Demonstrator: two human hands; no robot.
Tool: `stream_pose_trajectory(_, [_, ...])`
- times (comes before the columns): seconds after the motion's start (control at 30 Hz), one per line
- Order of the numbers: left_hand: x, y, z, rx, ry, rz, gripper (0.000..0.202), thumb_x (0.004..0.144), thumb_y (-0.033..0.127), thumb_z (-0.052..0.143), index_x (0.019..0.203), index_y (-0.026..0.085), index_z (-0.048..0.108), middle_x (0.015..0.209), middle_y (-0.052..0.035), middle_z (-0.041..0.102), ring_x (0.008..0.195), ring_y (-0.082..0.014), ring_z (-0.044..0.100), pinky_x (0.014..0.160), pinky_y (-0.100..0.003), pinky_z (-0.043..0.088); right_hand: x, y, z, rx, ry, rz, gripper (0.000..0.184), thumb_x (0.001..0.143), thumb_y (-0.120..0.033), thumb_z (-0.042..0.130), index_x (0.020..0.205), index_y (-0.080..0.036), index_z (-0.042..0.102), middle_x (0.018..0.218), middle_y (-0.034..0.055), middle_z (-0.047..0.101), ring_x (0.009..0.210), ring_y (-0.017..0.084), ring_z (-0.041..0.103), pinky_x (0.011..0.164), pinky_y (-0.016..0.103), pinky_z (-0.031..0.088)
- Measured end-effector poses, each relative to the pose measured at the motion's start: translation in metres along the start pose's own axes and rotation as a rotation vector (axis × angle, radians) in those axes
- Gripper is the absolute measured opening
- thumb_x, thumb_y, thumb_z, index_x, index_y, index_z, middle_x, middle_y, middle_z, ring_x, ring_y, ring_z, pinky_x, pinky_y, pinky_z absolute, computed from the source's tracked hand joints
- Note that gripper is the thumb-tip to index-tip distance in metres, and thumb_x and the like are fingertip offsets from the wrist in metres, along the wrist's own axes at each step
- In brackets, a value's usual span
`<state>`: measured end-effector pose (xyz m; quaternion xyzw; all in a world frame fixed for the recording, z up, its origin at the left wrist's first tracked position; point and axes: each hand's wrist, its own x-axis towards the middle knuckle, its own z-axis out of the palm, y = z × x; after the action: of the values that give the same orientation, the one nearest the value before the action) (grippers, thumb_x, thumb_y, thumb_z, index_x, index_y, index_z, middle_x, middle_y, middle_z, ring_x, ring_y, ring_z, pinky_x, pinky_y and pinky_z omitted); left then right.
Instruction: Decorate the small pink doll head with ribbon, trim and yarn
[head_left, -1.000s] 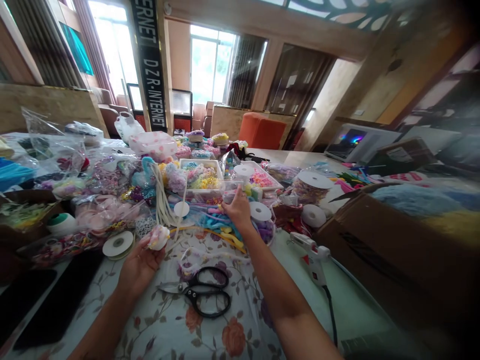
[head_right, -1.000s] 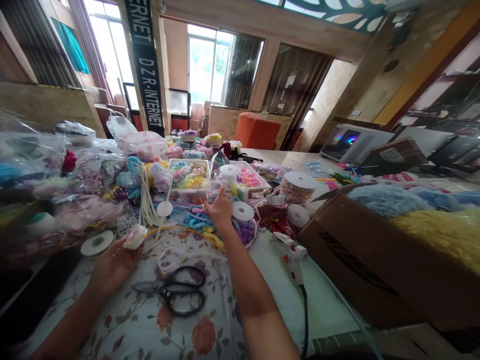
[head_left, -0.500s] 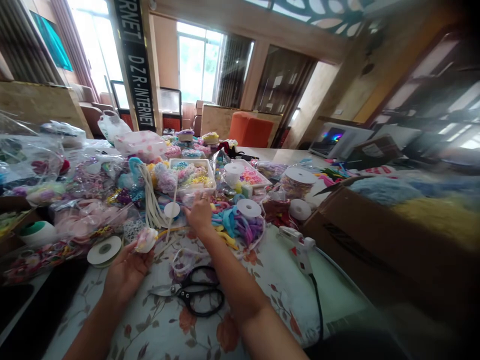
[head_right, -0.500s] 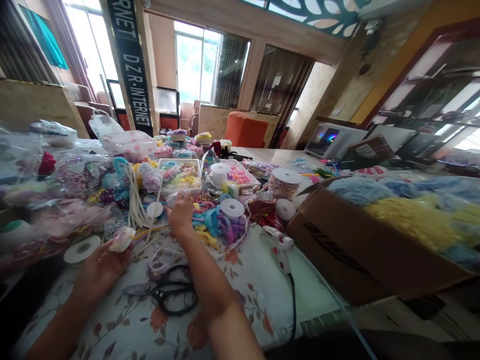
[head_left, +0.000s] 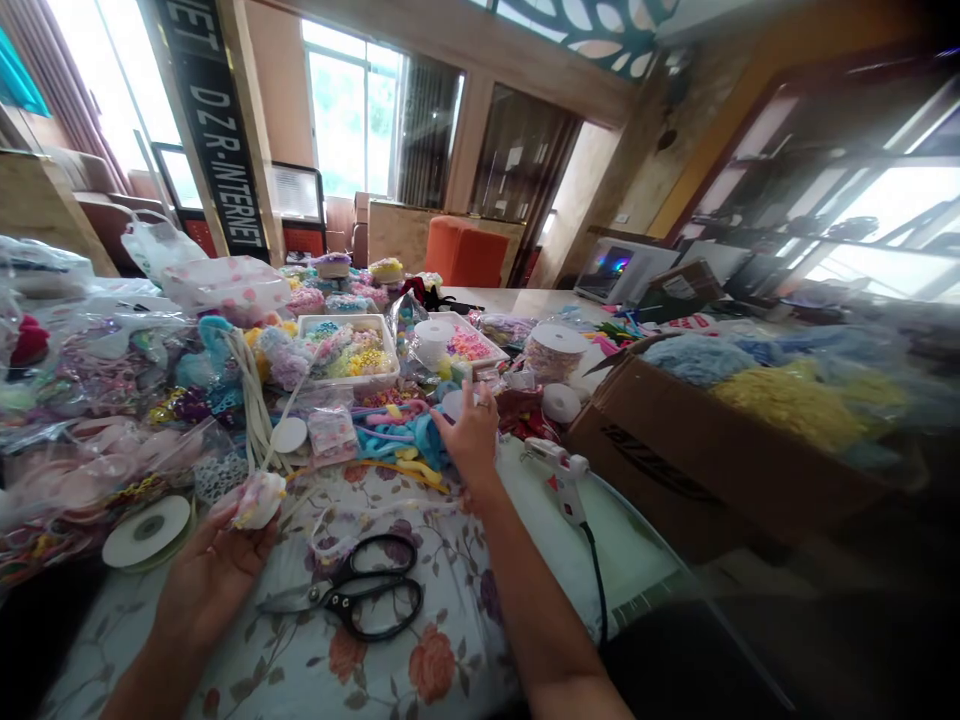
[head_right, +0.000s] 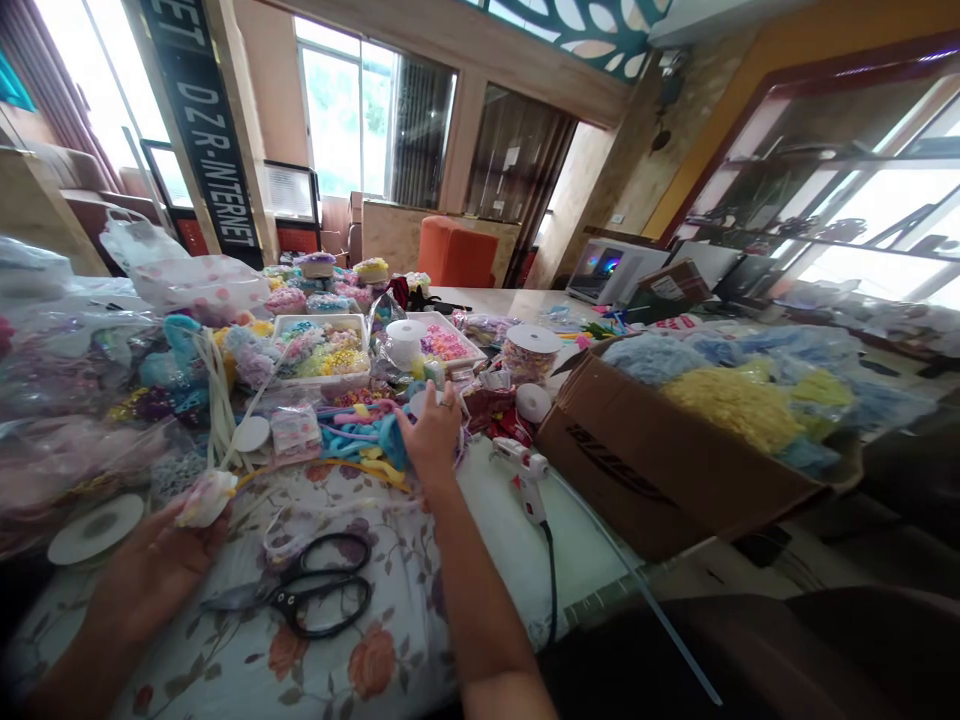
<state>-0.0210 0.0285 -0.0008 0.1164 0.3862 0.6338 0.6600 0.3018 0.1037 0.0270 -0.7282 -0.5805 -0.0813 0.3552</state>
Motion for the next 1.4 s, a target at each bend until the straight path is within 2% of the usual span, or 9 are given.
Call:
stream_pose_trajectory(0.17, [0.000, 0.000, 0.001, 0.015, 0.000, 0.002, 0.034, 0.092, 0.007, 0.040, 0.106, 0.016, 0.069, 0.092, -0.0080, 0.072, 0.080, -0.0191, 0.072, 0.065, -0.028, 0.064, 0.011, 0.049, 0.006, 0.042, -0.142, -0.037, 0.049, 0.084, -0.035, 0.064, 0.128, -0.013, 0.062, 0.139, 0.0203, 0.050, 0.124, 0.034, 0.052, 0.104, 0.042, 0.041])
stream_pose_trajectory(0.37, [0.001, 0.002, 0.001, 0.014, 0.021, -0.022, 0.034, 0.093, 0.008, 0.038, 0.105, 0.015, 0.069, 0.089, -0.0077, 0.072, 0.077, -0.0183, 0.072, 0.063, -0.026, 0.063, 0.023, 0.066, 0.001, 0.075, -0.212, -0.138, 0.048, 0.085, -0.035, 0.063, 0.128, -0.013, 0.062, 0.140, 0.0191, 0.050, 0.125, 0.028, 0.054, 0.104, 0.038, 0.043])
stream_pose_trajectory(0.57, [0.000, -0.001, 0.003, 0.045, 0.033, 0.002, 0.034, 0.092, 0.006, 0.040, 0.105, 0.016, 0.069, 0.092, -0.0074, 0.073, 0.078, -0.0187, 0.072, 0.063, -0.027, 0.064, -0.016, 0.023, -0.014, 0.021, -0.208, -0.289, 0.047, 0.093, -0.031, 0.052, 0.137, -0.012, 0.053, 0.147, 0.0202, 0.044, 0.136, 0.032, 0.038, 0.115, 0.049, 0.024])
stream_pose_trajectory(0.63, [-0.001, -0.001, 0.003, 0.046, 0.022, -0.003, 0.034, 0.092, 0.005, 0.039, 0.104, 0.015, 0.069, 0.093, -0.0080, 0.073, 0.076, -0.0183, 0.072, 0.062, -0.026, 0.063, -0.034, 0.005, -0.007, 0.005, -0.300, -0.382, 0.052, 0.090, -0.037, 0.060, 0.138, -0.019, 0.053, 0.146, 0.0148, 0.047, 0.134, 0.030, 0.040, 0.112, 0.043, 0.031])
stream_pose_trajectory(0.73, [-0.002, 0.000, 0.003, 0.040, 0.017, 0.009, 0.034, 0.091, 0.005, 0.040, 0.105, 0.016, 0.069, 0.094, -0.0079, 0.073, 0.078, -0.0183, 0.072, 0.063, -0.026, 0.063, -0.054, -0.010, 0.008, -0.063, -0.417, -0.392, 0.049, 0.089, -0.038, 0.062, 0.133, -0.016, 0.057, 0.132, 0.0197, 0.057, 0.119, 0.034, 0.051, 0.097, 0.046, 0.042])
stream_pose_trajectory(0.93, [-0.002, 0.000, 0.000, 0.043, 0.034, -0.006, 0.033, 0.091, 0.006, 0.041, 0.104, 0.016, 0.069, 0.096, -0.0092, 0.074, 0.078, -0.0193, 0.072, 0.064, -0.028, 0.063, -0.072, -0.007, 0.001, -0.064, -0.518, -0.467, 0.028, 0.092, -0.043, 0.057, 0.094, -0.018, 0.069, 0.099, 0.0107, 0.068, 0.096, 0.026, 0.058, 0.086, 0.035, 0.045])
stream_pose_trajectory(1.13, [-0.002, -0.002, -0.001, 0.020, 0.031, 0.009, 0.031, 0.087, 0.004, 0.045, 0.099, 0.016, 0.070, 0.094, -0.0094, 0.074, 0.076, -0.0220, 0.073, 0.061, -0.030, 0.064, -0.079, -0.003, -0.013, -0.055, -0.528, -0.449, 0.055, 0.091, -0.051, 0.056, 0.131, -0.013, 0.054, 0.105, 0.0115, 0.069, 0.098, 0.026, 0.060, 0.084, 0.032, 0.045])
stream_pose_trajectory(1.27, [-0.002, -0.001, 0.000, 0.028, 0.027, -0.001, 0.035, 0.089, 0.004, 0.041, 0.102, 0.016, 0.070, 0.089, -0.0094, 0.073, 0.074, -0.0208, 0.073, 0.061, -0.029, 0.063, -0.082, -0.007, -0.015, -0.096, -0.520, -0.408, 0.054, 0.090, -0.062, 0.048, 0.105, -0.014, 0.066, 0.088, 0.0127, 0.069, 0.087, 0.027, 0.061, 0.077, 0.035, 0.046])
stream_pose_trajectory(1.4, [-0.002, 0.000, 0.002, 0.046, 0.043, -0.004, 0.035, 0.090, 0.005, 0.040, 0.105, 0.016, 0.070, 0.088, -0.0079, 0.073, 0.074, -0.0193, 0.072, 0.061, -0.027, 0.063, -0.078, -0.019, -0.022, -0.166, -0.449, -0.368, 0.062, 0.090, -0.068, 0.042, 0.104, -0.014, 0.068, 0.104, 0.0188, 0.066, 0.097, 0.033, 0.058, 0.081, 0.041, 0.046])
